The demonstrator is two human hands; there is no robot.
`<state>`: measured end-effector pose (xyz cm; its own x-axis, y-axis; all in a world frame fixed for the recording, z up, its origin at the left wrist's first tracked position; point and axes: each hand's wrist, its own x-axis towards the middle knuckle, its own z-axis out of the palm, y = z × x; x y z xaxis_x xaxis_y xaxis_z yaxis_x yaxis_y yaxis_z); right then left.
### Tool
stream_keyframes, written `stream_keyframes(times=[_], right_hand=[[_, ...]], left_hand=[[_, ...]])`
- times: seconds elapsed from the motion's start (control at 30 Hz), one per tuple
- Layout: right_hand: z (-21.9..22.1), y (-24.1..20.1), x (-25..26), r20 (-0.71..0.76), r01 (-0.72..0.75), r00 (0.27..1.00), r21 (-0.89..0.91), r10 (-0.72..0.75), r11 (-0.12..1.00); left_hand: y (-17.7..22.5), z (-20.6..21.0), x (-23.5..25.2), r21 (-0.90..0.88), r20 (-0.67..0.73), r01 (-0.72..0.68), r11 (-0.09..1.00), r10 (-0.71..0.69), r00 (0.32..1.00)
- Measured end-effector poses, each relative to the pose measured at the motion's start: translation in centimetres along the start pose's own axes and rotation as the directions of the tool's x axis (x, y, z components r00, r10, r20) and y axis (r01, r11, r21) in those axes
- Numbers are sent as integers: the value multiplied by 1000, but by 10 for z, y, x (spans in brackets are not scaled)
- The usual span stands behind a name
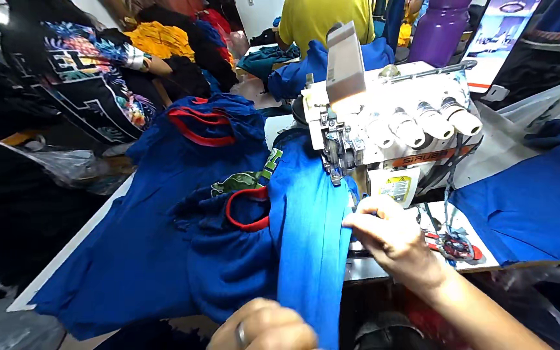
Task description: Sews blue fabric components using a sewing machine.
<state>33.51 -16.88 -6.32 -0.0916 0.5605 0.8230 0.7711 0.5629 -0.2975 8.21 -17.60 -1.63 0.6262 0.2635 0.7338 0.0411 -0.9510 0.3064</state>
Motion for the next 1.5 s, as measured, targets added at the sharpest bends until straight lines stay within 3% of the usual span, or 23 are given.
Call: stream_keyframes(times=[0.23, 0.47, 0.63, 0.73, 1.07, 1.23, 1.3, 1.4, 1.5], right_hand=[[4, 20, 6, -53, -79, 995, 131, 86, 988], [5, 15, -14, -47, 20, 999, 250, -9, 968], [-18, -18, 2, 52, 44, 996, 379, -69, 924], [-26, -30, 10, 148, 4, 986, 447, -78, 895], [-30, -35, 18, 142, 64, 983, 348, -120, 935], [-33, -38, 16, 69, 153, 983, 195, -169, 969], [-33, -39, 14, 23, 178, 983, 138, -182, 974], [-37, -41, 7, -7, 185, 983, 34, -185, 982], [-44, -44, -6, -34, 165, 986, -24, -166, 986]], left_hand=[[-12, 47, 35, 85, -93, -82, 993, 90, 992], [-16, 48, 26, 134, -143, 37, 990, -18, 990], [-15, 50, 20, -94, -222, 276, 957, -290, 931], [-17, 50, 22, -247, -231, 312, 917, -369, 901], [-22, 55, 25, -330, -260, 290, 898, -381, 887], [-21, 55, 26, -317, -268, 268, 910, -356, 895], [-20, 57, 27, -253, -267, 287, 924, -352, 897], [-28, 67, 26, -9, -212, 288, 958, -283, 935], [-40, 69, 28, 226, -177, 119, 967, -79, 981]])
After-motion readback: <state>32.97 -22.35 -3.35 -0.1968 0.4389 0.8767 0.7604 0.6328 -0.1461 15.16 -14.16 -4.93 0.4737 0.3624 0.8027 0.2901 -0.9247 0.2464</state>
